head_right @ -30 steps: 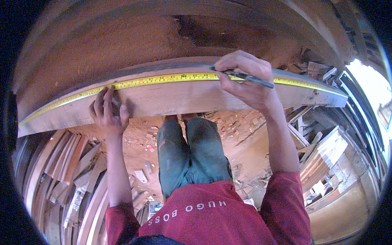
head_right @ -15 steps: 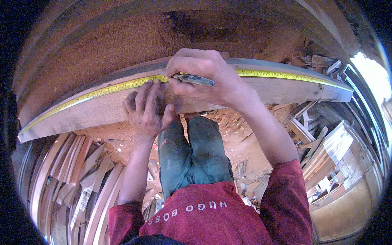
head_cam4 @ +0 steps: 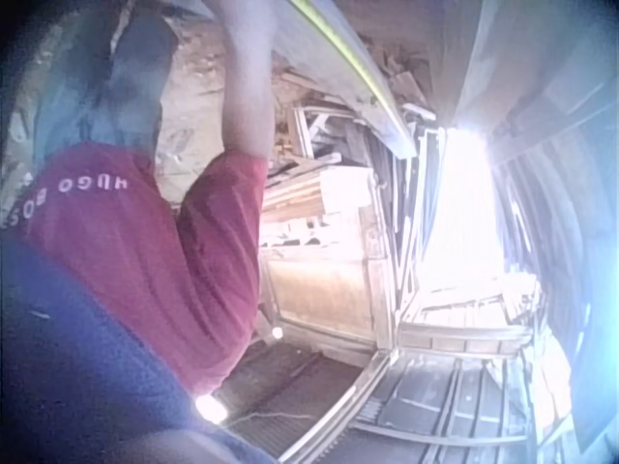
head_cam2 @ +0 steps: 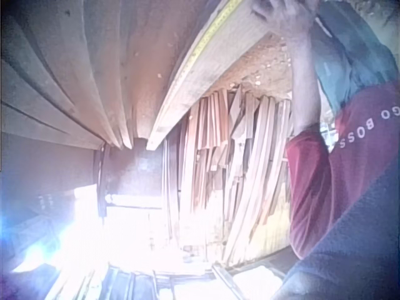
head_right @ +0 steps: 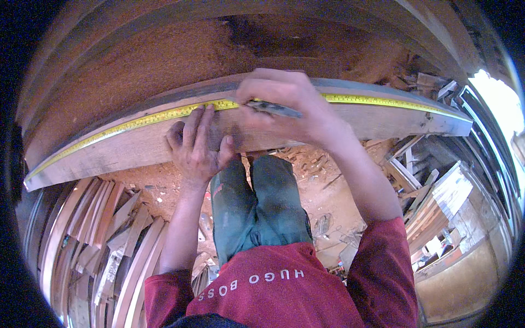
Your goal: The person measures a long, curved wooden plank using a tape measure and marks it with a pencil. After marking, the person uses a hand plane to smooth the surface of the plank.
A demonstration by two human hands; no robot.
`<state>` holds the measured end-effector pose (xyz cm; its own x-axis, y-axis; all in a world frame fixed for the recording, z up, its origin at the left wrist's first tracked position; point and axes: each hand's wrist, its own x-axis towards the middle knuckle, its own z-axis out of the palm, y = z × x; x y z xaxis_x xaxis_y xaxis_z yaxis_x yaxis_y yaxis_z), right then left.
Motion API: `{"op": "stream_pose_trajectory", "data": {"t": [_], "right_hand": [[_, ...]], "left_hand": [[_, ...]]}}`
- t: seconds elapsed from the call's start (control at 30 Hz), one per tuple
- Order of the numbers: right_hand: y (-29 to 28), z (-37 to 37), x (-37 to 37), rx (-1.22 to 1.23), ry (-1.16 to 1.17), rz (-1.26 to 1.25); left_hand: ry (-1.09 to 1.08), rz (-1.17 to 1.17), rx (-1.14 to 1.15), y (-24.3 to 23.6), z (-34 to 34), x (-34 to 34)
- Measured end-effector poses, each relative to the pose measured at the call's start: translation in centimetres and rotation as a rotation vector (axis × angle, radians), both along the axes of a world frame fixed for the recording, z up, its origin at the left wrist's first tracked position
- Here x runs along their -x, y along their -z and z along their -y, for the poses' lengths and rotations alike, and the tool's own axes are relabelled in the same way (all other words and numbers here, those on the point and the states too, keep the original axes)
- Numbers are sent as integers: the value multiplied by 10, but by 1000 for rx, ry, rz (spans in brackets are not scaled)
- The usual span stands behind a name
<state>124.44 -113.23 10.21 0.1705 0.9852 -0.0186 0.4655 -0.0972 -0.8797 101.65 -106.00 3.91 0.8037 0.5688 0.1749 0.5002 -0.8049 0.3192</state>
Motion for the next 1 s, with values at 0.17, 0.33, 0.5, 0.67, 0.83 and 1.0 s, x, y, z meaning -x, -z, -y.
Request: {"op": "stream_pose_trajectory", "data": {"t": [0.17, 0.33, 0.5, 0.67, 0.83, 1.0], "right_hand": [[-16, 54, -37, 167, 128, 113], [-16, 54, -37, 142, 120, 77], [0, 14, -8, 16, 69, -6], [-4, 36, -20, 94, 117, 55], [-31, 133, -85, 303, 331, 342], [-58, 181, -114, 273, 652, 321]], "left_hand": [[-18, -10, -4, 0, 1, 2], [-2, -14, -8, 0, 1, 0], [1, 21, -2, 1, 2, -2], [-2, -6, -13, 1, 2, -2], [-2, 31, -20, 1, 2, -2], [11, 13, -14, 1, 6, -4]]}}
